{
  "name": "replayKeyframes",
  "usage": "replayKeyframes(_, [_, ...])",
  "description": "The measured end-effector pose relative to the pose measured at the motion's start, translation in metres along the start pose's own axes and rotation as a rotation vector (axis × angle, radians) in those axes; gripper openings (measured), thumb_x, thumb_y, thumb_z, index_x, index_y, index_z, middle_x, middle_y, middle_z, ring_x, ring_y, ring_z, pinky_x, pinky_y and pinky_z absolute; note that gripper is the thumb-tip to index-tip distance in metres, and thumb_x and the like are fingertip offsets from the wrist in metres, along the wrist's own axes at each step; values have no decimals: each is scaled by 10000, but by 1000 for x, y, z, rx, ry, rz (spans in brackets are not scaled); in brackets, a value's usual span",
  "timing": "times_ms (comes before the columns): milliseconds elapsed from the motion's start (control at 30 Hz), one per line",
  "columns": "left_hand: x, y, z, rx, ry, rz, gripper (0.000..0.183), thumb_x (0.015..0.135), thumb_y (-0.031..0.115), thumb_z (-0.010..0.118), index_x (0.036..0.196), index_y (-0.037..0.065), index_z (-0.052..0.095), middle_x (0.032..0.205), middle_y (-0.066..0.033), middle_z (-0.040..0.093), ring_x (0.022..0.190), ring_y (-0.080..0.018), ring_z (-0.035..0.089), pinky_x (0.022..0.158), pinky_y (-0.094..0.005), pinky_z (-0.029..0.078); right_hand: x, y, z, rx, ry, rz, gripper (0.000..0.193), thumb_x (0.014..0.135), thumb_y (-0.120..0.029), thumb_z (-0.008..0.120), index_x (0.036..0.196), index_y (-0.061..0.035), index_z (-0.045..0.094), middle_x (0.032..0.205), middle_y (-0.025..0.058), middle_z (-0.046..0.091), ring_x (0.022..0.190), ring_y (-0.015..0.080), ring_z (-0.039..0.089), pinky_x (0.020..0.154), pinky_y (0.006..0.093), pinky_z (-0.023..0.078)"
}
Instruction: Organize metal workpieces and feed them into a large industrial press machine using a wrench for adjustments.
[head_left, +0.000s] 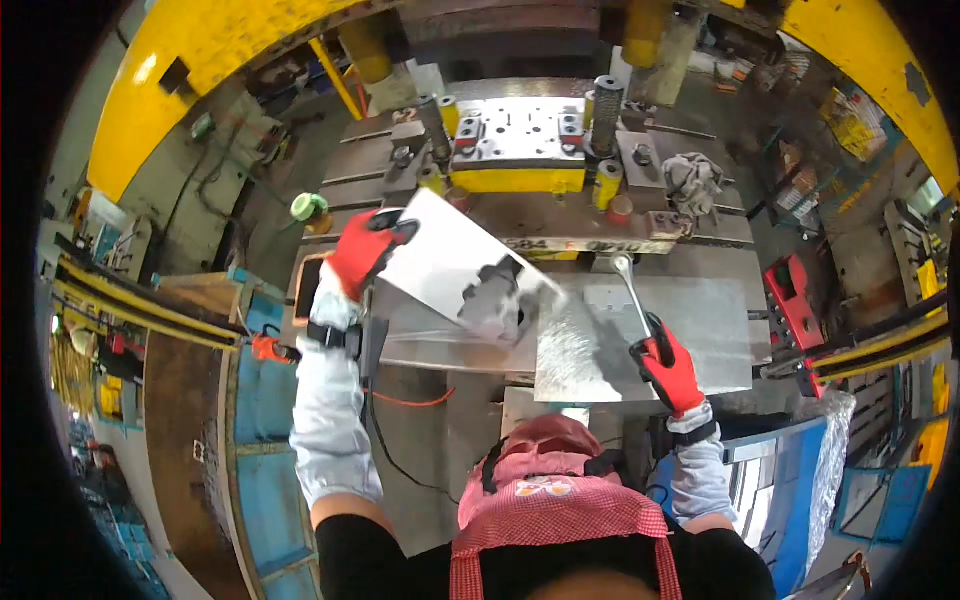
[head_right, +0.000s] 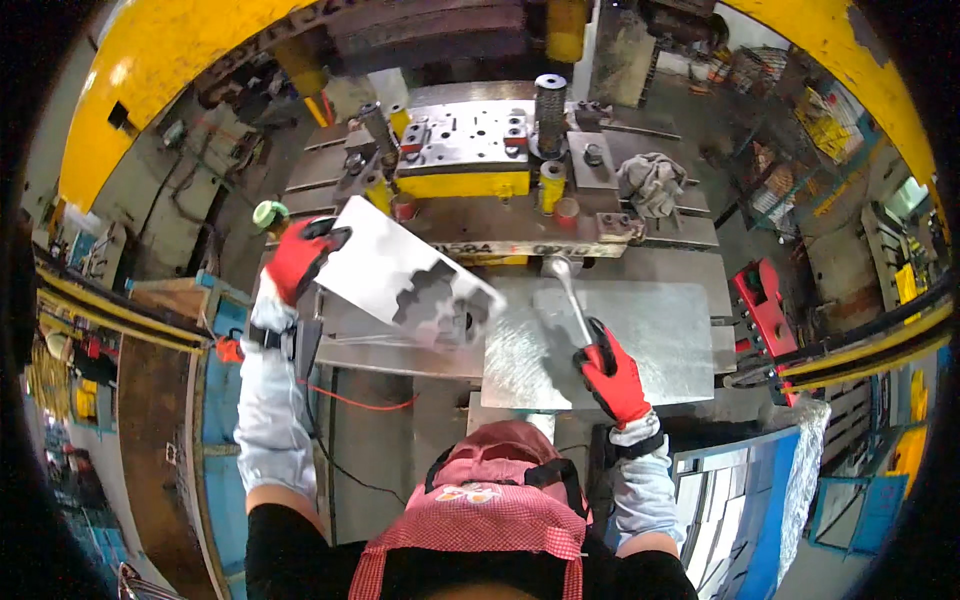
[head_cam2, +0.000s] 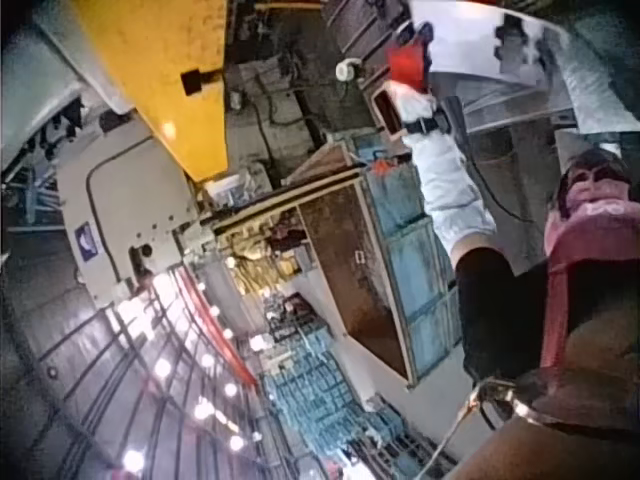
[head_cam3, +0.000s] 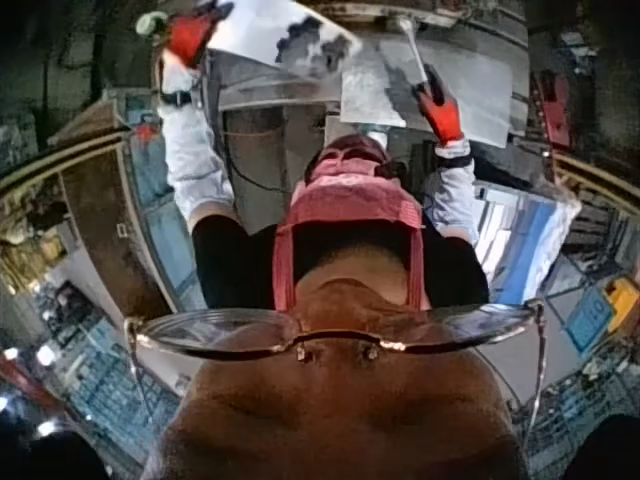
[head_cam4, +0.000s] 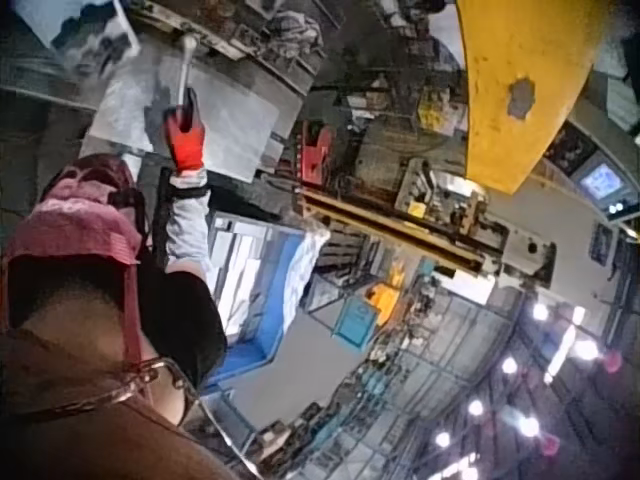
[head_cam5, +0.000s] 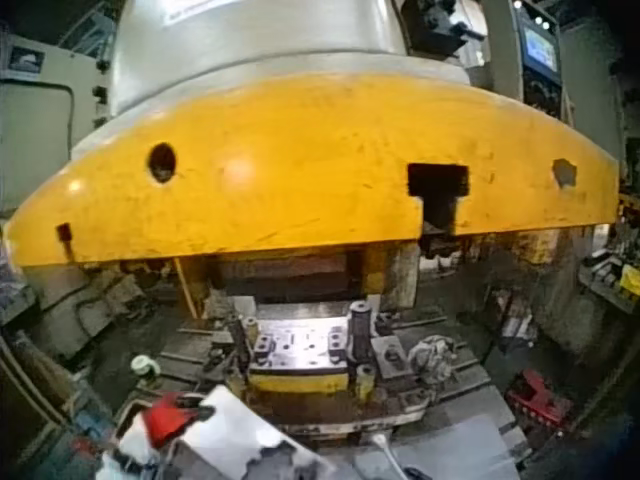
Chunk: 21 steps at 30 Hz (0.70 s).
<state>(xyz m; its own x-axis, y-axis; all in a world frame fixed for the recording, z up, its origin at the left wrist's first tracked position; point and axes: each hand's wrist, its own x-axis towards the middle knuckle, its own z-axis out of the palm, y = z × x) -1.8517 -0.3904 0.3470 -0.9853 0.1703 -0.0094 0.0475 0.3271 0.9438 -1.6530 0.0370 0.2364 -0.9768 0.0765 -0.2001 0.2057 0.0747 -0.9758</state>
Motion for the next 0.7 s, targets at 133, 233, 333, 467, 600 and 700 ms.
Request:
replayKeyframes(133, [25, 10, 15, 193, -357, -35, 298, 718, 122, 608, 992, 6, 636, 782, -23, 647, 689, -100, 551, 629, -258, 442, -10, -64, 37, -483, -262, -546, 721, 648, -157, 702, 1308, -69, 426, 1032, 193, 557, 901, 348, 563, 797, 369, 455])
replayKeyframes(233, [34, 35, 42, 241, -525, 69, 340, 710, 114, 599, 1035, 21, 637, 834, -26, 654, 750, -102, 564, 679, -251, 448, -10, -69, 62, -608, -248, -598, 770, 647, -185, 706, 1328, -49, 374, 1123, 208, 529, 965, 368, 549, 831, 378, 446])
replayKeyframes(333, [51, 35, 52, 93, -757, 86, 343, 706, 86, 640, 1043, 23, 636, 873, -34, 671, 785, -109, 573, 749, -250, 456, -18, -52, 60, -190, -433, -238, 724, 712, -142, 674, 1352, -40, 353, 971, 89, 557, 869, 197, 543, 784, 310, 443])
replayKeyframes(467, [81, -23, 22, 39, -774, 590, 338, 862, 175, 546, 1177, 53, 532, 1101, -104, 591, 965, -227, 581, 840, -366, 469, -9, -58, 68, 261, -500, 61, 606, 744, -55, 593, 1320, -32, 405, 797, -23, 483, 626, 54, 433, 556, 201, 382])
replayKeyframes(600, [80, -36, 28, -1042, -658, -90, 495, 917, 456, 423, 1239, 80, 413, 1177, -155, 544, 1066, -273, 553, 877, -466, 473, 52, -75, 72, 372, -293, -5, 427, 821, -136, 605, 1222, -42, 492, 759, -54, 496, 589, 33, 432, 488, 191, 347])
replayKeyframes(700, [47, -60, 69, -1189, -702, -325, 564, 897, 537, 389, 1274, 117, 408, 1098, -168, 581, 876, -267, 603, 738, -436, 498, 118, -101, 66, 333, -365, -56, 266, 858, -198, 571, 1091, -71, 563, 735, -70, 493, 600, 22, 437, 505, 181, 343])
